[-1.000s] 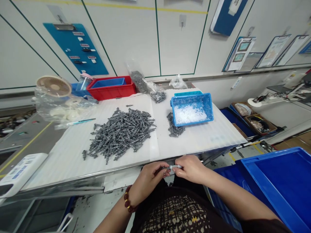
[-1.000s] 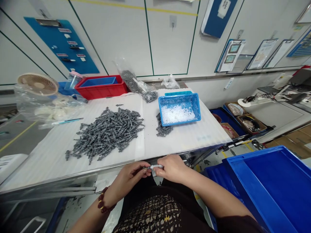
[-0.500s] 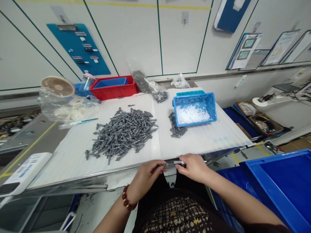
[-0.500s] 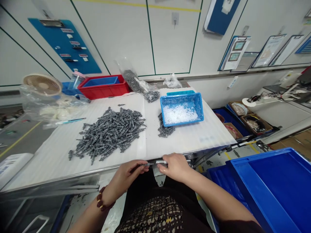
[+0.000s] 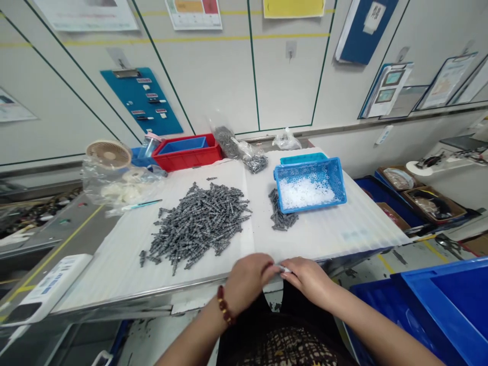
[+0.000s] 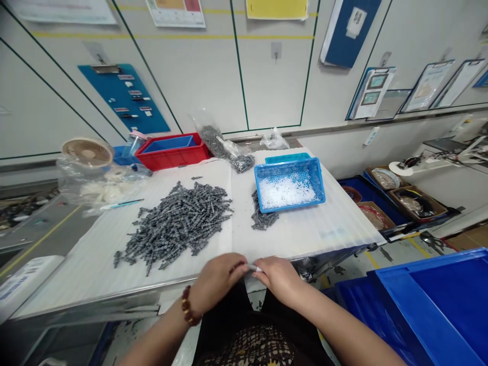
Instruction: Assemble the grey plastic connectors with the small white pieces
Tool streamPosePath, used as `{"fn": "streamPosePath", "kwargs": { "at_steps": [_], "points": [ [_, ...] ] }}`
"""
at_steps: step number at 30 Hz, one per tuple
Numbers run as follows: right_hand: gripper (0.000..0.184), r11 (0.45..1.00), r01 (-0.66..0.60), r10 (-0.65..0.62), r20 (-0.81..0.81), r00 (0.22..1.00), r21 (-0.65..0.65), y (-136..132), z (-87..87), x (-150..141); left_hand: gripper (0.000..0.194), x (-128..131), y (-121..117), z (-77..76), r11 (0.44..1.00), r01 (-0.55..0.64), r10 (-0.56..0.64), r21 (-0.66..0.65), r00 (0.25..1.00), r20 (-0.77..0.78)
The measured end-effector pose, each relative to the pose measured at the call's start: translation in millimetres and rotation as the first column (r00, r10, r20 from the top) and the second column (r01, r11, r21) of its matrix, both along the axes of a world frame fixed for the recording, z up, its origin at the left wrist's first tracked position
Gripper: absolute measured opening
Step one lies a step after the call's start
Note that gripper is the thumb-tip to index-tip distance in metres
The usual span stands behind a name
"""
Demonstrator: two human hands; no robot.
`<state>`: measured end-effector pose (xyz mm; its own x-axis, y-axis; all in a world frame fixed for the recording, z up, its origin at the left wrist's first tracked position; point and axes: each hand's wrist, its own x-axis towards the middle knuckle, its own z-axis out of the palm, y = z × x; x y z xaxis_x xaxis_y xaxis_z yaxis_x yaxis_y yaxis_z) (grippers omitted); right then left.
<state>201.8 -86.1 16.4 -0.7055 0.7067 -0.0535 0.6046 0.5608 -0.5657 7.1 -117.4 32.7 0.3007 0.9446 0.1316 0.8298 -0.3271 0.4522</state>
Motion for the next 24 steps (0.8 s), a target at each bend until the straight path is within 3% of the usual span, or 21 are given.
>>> {"fn": "streamPosePath", "kwargs": {
  "at_steps": [2, 5, 8, 13, 20, 24],
  "points": [
    [0.018, 1.0, -0.023, 0.023, -0.035, 0.999, 0.011, -1.2, 1.4, -1.3, 0.027, 17.9, -6.7, -7.4, 0.995, 0.035, -0.034, -0.097, 0.999, 0.01],
    [0.017, 0.999, -0.032, 0.033, -0.016, 0.999, 0.041, -1.3, 5.2, 0.8, 0.031, 18.8, -11.7, -8.4, 0.992, -0.007, 0.016, -0.126, 0.998, 0.066],
    [0.023, 0.996, -0.027, 0.02, 0.084, 0.996, 0.087, -1.5, 9.1, 2.0, 0.035, 13.3, -14.8, -7.1, 0.992, -0.097, 0.102, -0.084, 0.993, 0.061],
    [0.019, 0.989, -0.015, -0.014, 0.196, 0.98, 0.145, -6.8, 10.9, -5.1, 0.033, 25.0, -23.1, -14.3, 0.983, -0.179, 0.182, 0.04, 0.978, -0.103],
    [0.023, 0.992, -0.023, 0.005, 0.144, 0.99, 0.122, -7.9, -0.4, -10.2, 0.033, 33.5, -24.6, -12.6, 0.997, -0.066, 0.056, -0.041, 0.974, -0.218],
    [0.023, 0.996, 0.08, -0.079, -0.023, 0.997, 0.041, -1.3, -4.1, 1.6, 0.026, 25.9, 5.9, -5.6, 1.0, -0.014, 0.014, 0.004, 0.99, -0.141]
  ]
}}
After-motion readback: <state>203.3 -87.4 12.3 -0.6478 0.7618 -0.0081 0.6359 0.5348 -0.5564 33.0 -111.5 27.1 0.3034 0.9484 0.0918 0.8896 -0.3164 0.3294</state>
